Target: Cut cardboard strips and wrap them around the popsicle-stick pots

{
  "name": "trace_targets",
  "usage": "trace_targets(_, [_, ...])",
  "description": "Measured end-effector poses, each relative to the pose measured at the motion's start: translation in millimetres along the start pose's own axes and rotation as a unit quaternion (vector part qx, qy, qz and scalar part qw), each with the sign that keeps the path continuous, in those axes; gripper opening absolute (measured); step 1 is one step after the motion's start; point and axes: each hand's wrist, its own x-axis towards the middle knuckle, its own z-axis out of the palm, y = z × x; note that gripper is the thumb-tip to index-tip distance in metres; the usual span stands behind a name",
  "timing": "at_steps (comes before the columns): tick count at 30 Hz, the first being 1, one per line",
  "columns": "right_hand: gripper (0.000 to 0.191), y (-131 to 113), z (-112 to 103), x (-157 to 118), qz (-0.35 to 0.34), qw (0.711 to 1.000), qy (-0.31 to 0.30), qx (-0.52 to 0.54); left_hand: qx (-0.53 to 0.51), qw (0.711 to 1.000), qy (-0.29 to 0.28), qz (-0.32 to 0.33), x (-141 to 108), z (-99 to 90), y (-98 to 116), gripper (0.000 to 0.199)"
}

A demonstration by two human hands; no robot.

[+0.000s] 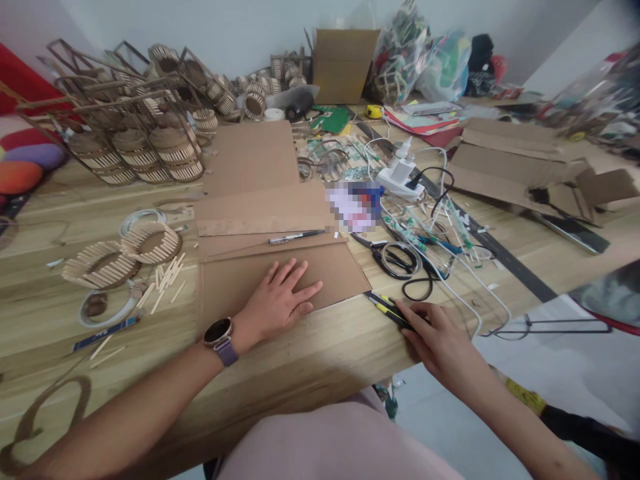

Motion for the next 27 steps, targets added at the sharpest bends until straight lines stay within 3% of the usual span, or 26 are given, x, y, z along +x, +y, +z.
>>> trace_targets(9, [0.044, -23.4, 2.7, -5.1, 0.031, 0.999, 0.012, 0.008, 0.002, 1.0, 0.005, -0.002, -0.3, 1.0, -1.1, 0.047])
trace_targets(16, [0.045, -4.9, 2.8, -0.9, 0.042, 0.999, -0.002, 0.02, -0.019, 1.0, -0.002, -0.02, 9.6, 1.1, 12.8, 0.049])
trace_targets(18, [0.046, 2.2, 2.4, 1.9, 0.046, 0.999, -0.007, 0.013, -0.04, 0.999, -0.017, 0.005, 9.8, -4.4, 4.7, 0.05])
trace_targets(23, [0.048, 12.4, 3.2, 5.9, 0.05, 0.998, -0.02, 0.012, -0.057, 0.992, -0.029, 0.107, -4.9, -14.4, -40.1, 0.049])
trace_targets(27, [0.047, 12.7, 3.1, 7.6, 0.04, 0.999, -0.01, -0.003, -0.018, 0.994, -0.016, 0.11, -11.6, -8.9, -53.4, 0.047])
